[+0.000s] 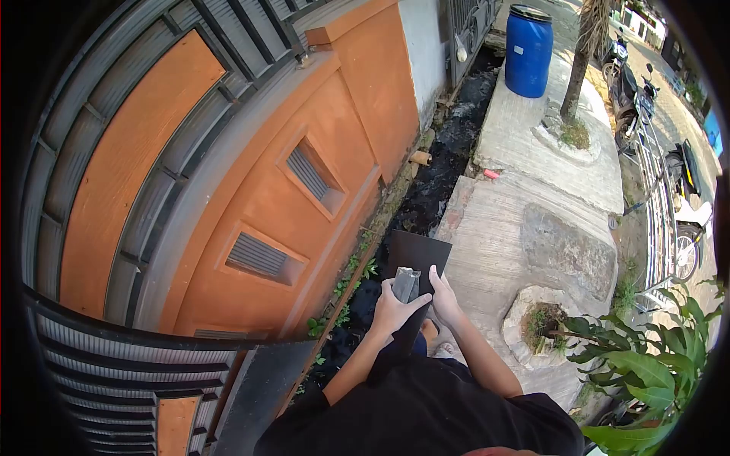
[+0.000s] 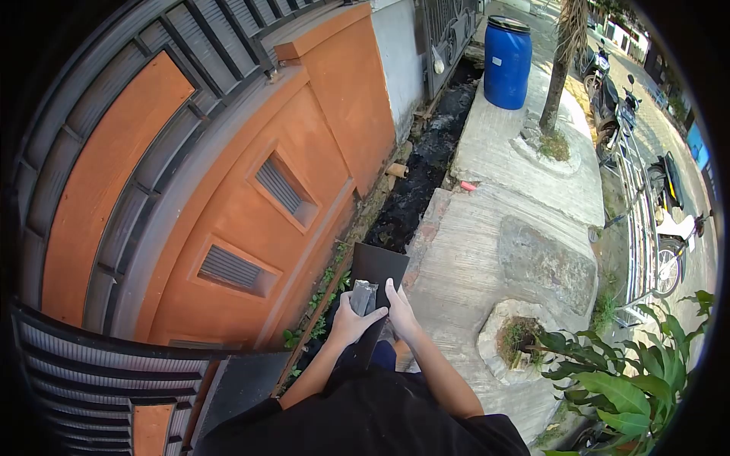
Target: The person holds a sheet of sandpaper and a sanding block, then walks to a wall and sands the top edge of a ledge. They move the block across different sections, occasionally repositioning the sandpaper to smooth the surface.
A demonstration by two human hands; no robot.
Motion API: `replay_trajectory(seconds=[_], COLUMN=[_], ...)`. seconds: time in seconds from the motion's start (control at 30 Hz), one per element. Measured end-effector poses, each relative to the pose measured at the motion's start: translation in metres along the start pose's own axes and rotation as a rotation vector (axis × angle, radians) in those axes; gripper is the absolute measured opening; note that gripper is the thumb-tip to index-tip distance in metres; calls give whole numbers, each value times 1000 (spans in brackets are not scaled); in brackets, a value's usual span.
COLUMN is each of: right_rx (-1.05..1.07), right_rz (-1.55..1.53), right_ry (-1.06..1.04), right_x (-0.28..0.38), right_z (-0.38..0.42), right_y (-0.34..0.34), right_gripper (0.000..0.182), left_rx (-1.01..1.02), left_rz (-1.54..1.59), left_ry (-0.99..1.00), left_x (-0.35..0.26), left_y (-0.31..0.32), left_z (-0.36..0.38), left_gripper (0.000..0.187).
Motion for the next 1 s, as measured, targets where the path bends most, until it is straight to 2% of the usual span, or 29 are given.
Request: replay_trajectory(seconds=[0.1,0.17,0.2,0.23,0.3,0.33,0.4,0.43,0.53,0.63,0.7,0.83,0.9,1.0], right_rx=[21,39,79,76,50,53,22,-10,-39,-71,-78,-29,36,59], right_rz=[75,134,218,240,206,166,156,142,36,-30,-51,-156,-216,-240], right_ry=[-65,6,-109,-102,-75,-86,-89,-83,-58,-19,16,125,133,157], right_x=[6,34,28,39,60,61,67,69,70,73,78,100,109,142], right_z=[-42,-72,-94,-103,-129,-145,-171,-181,-211,-242,-266,-319,-351,-388], right_y=[4,15,2,1,6,-1,-3,-7,-10,-19,-29,-45,-62,-67], right_gripper=[62,60,57,57,55,52,51,49,38,33,32,33,33,33], left_rx=[55,66,102,151,137,139,137,141,185,247,163,139,234,286], left_rz=[-5,50,139,229,357,364,471,476,664,808,879,944,1036,1163], left_ry=[57,120,140,111,162,167,166,155,61,77,93,94,36,-127], left_x=[-2,-14,-21,-47,-62,-68,-75,-76,-86,-91,-104,-129,-136,-178], left_y=[7,16,22,15,20,20,21,24,17,15,13,19,30,40], left_z=[-44,-86,-101,-96,-122,-132,-150,-158,-181,-207,-216,-245,-269,-280], left_gripper=[113,113,110,100,85,85,64,64,34,26,28,35,44,42])
Point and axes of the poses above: each hand's wrist, its own z-axis away from the middle knuckle, its own y-axis out of the palm, x = y × z, the point moved 3 cm from there along -z, towards the middle knuckle, and after that the axes turned 14 degrees about -y, right-handed, at the moved point
